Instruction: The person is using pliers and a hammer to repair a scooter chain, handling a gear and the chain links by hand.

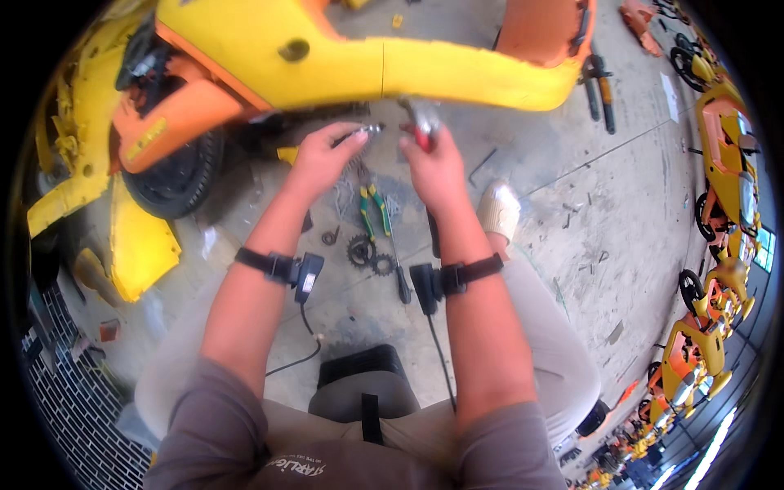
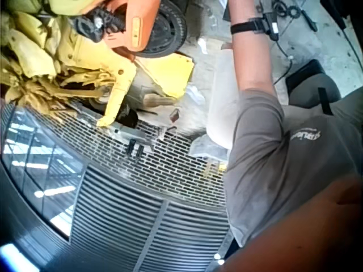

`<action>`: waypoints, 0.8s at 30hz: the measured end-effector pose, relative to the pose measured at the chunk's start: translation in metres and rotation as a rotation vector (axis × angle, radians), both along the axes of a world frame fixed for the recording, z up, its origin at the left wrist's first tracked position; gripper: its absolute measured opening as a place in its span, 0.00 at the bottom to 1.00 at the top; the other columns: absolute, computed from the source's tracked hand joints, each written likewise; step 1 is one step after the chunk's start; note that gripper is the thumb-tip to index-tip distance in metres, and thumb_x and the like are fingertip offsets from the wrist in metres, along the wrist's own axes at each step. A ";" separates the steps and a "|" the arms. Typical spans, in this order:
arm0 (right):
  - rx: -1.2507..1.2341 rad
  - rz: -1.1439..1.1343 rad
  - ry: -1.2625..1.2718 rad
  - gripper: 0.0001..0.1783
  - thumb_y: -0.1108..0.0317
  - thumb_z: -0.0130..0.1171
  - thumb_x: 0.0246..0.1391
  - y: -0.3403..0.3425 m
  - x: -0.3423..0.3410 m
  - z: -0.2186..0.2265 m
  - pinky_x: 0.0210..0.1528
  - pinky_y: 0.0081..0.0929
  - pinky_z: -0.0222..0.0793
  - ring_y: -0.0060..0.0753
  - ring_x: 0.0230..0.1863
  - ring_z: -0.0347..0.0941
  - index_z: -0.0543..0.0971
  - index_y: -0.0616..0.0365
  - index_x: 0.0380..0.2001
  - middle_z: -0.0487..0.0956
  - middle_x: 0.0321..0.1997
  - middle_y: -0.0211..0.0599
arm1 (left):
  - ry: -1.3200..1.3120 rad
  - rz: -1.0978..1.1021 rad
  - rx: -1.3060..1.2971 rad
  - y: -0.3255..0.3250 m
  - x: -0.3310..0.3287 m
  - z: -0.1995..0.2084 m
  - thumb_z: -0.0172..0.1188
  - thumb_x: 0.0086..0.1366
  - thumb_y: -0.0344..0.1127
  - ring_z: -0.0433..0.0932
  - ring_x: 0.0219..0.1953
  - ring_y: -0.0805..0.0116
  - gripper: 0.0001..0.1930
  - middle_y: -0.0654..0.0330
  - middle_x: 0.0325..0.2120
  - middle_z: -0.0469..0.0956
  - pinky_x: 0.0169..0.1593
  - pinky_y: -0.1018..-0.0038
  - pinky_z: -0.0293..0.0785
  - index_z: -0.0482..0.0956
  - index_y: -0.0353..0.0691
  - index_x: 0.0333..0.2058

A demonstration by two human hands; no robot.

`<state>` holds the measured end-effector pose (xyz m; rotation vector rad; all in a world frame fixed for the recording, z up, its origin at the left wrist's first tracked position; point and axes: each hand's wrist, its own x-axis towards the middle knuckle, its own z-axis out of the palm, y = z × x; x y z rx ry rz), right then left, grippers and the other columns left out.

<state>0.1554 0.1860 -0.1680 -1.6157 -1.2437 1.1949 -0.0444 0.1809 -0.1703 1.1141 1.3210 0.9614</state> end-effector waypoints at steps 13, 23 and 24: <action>0.000 0.405 0.353 0.20 0.70 0.70 0.56 -0.090 -0.013 0.289 0.36 0.20 0.72 0.22 0.34 0.74 0.75 0.63 0.47 0.81 0.37 0.31 | 0.048 -0.241 0.363 -0.111 -0.043 0.272 0.65 0.67 0.33 0.76 0.33 0.74 0.12 0.62 0.34 0.81 0.39 0.76 0.73 0.84 0.34 0.46; 0.229 0.436 0.208 0.14 0.80 0.69 0.54 -0.133 -0.023 0.315 0.45 0.25 0.74 0.21 0.40 0.75 0.77 0.61 0.42 0.81 0.36 0.28 | 0.401 -0.026 0.734 -0.165 -0.023 0.311 0.67 0.58 0.24 0.80 0.31 0.57 0.10 0.55 0.31 0.80 0.35 0.69 0.77 0.84 0.36 0.40; 0.203 0.410 0.275 0.13 0.80 0.69 0.54 -0.132 -0.024 0.313 0.44 0.25 0.74 0.20 0.40 0.75 0.77 0.61 0.41 0.80 0.36 0.27 | 0.385 -0.016 0.727 -0.164 -0.023 0.307 0.67 0.57 0.23 0.80 0.31 0.57 0.10 0.55 0.31 0.80 0.35 0.69 0.77 0.84 0.36 0.40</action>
